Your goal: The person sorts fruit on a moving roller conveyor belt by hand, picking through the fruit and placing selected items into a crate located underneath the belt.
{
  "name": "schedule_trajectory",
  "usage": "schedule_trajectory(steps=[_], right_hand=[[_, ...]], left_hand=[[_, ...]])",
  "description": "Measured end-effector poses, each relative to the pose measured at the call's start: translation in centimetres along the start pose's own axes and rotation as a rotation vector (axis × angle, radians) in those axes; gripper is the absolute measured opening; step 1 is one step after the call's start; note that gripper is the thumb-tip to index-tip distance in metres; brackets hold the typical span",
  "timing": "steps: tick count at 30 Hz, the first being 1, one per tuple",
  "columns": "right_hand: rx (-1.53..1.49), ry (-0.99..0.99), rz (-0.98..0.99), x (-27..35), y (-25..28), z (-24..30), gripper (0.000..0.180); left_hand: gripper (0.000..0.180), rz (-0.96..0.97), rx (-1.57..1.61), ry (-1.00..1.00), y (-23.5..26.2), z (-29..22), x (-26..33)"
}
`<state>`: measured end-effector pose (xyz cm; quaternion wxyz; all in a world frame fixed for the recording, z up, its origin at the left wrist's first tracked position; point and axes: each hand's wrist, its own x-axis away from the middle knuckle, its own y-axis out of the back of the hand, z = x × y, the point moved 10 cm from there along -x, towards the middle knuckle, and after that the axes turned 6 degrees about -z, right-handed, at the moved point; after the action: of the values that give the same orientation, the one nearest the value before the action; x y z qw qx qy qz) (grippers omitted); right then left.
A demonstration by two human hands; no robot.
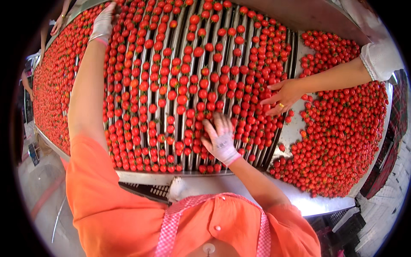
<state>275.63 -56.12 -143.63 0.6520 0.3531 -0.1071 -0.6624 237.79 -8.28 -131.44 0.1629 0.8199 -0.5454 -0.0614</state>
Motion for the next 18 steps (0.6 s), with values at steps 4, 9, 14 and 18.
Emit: schedule_trajectory(steps=[4, 9, 14, 18], right_hand=[[0.028, 0.237, 0.214, 0.7, -3.1, 4.2, 0.072], [0.093, 0.356, 0.381, -1.6, -4.0, 3.1, 0.056], [0.300, 0.308, 0.110, -4.6, -0.1, -1.0, 0.053], [0.389, -0.115, 0.049, -3.6, 2.1, -9.1, 0.059]], left_hand=[[0.035, 0.347, 1.021, 0.359, -2.8, 2.9, 13.6], [0.041, 0.565, 1.343, 0.516, 3.1, 4.1, 34.1], [0.040, 0.437, 1.562, 0.528, 11.6, 10.5, 48.4], [0.035, 0.165, 1.614, 0.536, 18.2, 18.6, 59.7]])
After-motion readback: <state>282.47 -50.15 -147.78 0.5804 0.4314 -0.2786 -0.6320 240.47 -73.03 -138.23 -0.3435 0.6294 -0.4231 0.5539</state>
